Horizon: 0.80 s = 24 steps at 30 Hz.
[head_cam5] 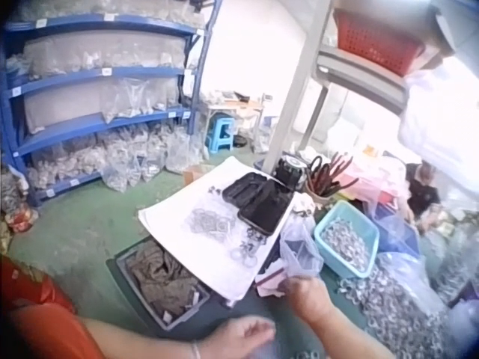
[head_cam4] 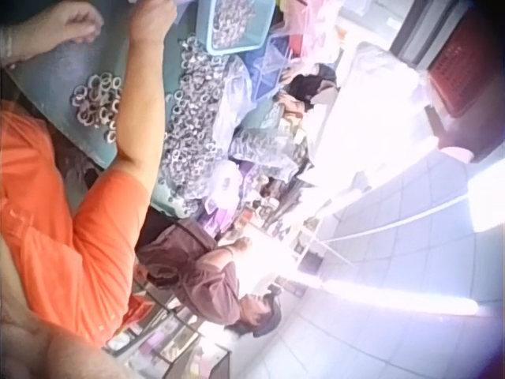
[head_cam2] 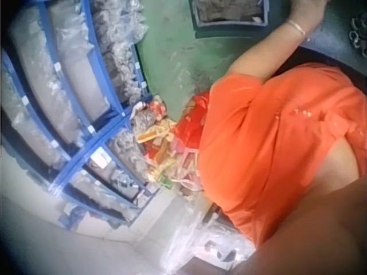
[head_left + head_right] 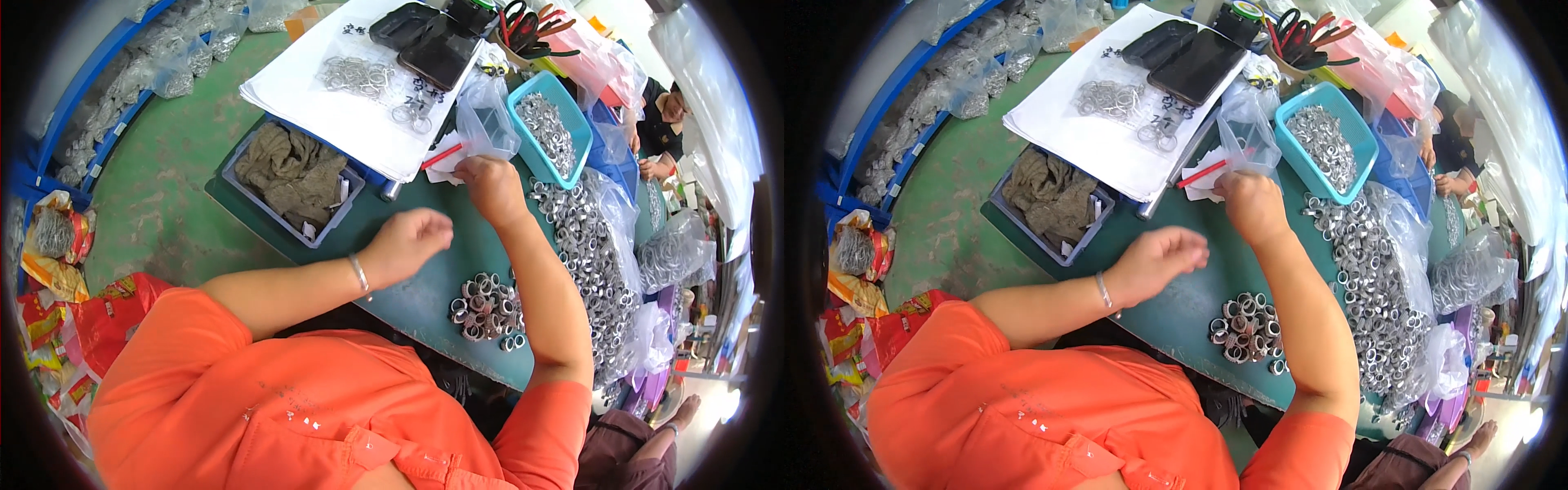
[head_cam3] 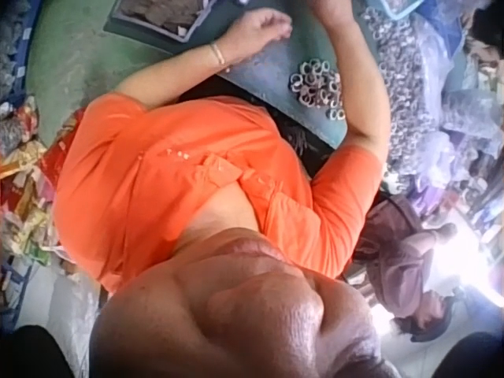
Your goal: The person sorts and counts metal rings on a table by hand, writes on a slip of paper with a red pencil, moves mobile phones on the desk, and sorts more metal rings.
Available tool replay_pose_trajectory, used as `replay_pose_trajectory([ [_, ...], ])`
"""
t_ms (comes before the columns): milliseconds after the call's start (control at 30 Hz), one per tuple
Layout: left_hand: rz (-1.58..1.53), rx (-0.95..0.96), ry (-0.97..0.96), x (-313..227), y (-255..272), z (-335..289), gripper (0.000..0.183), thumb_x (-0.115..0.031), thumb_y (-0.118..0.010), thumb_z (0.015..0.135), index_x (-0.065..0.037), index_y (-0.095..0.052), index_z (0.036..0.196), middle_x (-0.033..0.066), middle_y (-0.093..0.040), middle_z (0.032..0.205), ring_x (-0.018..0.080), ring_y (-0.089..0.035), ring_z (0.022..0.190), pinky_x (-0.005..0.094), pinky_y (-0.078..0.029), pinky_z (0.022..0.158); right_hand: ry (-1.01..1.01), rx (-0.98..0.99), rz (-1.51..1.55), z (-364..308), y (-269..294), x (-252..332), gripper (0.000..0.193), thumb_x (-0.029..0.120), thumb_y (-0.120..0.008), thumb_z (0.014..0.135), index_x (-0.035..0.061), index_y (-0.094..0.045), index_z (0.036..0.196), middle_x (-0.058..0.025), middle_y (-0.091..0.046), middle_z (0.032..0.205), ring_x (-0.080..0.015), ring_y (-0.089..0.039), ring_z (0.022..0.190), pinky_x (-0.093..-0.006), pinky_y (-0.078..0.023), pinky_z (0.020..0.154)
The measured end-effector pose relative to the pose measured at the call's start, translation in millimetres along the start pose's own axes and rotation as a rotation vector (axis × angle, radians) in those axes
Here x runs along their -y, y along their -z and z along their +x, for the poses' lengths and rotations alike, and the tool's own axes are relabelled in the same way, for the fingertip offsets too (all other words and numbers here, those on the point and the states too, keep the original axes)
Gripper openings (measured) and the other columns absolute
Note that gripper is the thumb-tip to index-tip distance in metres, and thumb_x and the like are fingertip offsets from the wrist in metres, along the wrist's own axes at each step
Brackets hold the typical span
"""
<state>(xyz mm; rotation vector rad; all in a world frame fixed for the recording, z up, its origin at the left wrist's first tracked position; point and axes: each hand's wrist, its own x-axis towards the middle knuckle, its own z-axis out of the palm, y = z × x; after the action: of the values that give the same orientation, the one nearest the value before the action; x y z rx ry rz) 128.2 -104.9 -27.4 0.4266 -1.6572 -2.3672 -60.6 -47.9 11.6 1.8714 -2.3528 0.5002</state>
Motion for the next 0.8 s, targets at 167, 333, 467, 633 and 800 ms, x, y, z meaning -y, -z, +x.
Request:
replay_pose_trajectory([
  [167, -0.498, -0.203, 0.220, -4, -11, 31, 0.029, -0.017, -0.052, 0.094, 0.003, -0.050, 0.116, 0.0147, -0.059, 0.110, 0.0250, -0.059, 0.105, 0.0360, -0.045, 0.094, -0.011, -0.035, 0.110, -2, -1, 4, 0.004, 0.008, -0.068, 0.072, 0.0054, -0.066, 0.074, -0.0117, -0.066, 0.076, -0.0321, -0.064, 0.068, -0.0400, -0.051, 0.062],
  [333, -0.566, -0.162, 0.196, 1, -9, 40, 0.033, -0.023, -0.050, 0.096, 0.004, -0.049, 0.116, 0.0154, -0.058, 0.110, 0.0247, -0.058, 0.106, 0.0362, -0.046, 0.093, -0.235, -0.034, 0.404, -9, 4, 11, 0.009, 0.005, -0.072, 0.069, 0.0024, -0.067, 0.076, -0.0149, -0.065, 0.075, -0.0288, -0.064, 0.065, -0.0345, -0.049, 0.059],
  [467, -0.604, -0.205, 0.218, -6, -13, 34, 0.041, -0.033, -0.050, 0.096, 0.005, -0.050, 0.112, 0.0149, -0.059, 0.109, 0.0245, -0.058, 0.105, 0.0356, -0.046, 0.092, -0.200, -0.168, 0.447, -24, 7, 18, 0.009, 0.002, -0.069, 0.072, 0.0015, -0.067, 0.081, -0.0151, -0.065, 0.076, -0.0277, -0.063, 0.064, -0.0329, -0.050, 0.059],
  [633, -0.630, -0.185, 0.201, -8, -6, 25, 0.036, -0.030, -0.052, 0.096, 0.004, -0.053, 0.107, 0.0137, -0.061, 0.102, 0.0214, -0.060, 0.099, 0.0342, -0.048, 0.088, 0.258, -0.256, 0.289, -47, 15, 39, 0.012, -0.002, -0.066, 0.074, 0.0008, -0.065, 0.086, -0.0121, -0.066, 0.081, -0.0279, -0.064, 0.071, -0.0336, -0.051, 0.062],
  [800, -0.187, -0.126, 0.317, -16, 5, -13, 0.019, -0.014, -0.052, 0.093, 0.001, -0.055, 0.104, 0.0101, -0.064, 0.085, 0.0154, -0.063, 0.067, 0.0272, -0.052, 0.058, 0.212, -0.168, 0.398, -53, 21, 49, 0.018, -0.003, -0.064, 0.073, 0.0006, -0.063, 0.091, -0.0126, -0.066, 0.088, -0.0294, -0.065, 0.078, -0.0355, -0.052, 0.066],
])
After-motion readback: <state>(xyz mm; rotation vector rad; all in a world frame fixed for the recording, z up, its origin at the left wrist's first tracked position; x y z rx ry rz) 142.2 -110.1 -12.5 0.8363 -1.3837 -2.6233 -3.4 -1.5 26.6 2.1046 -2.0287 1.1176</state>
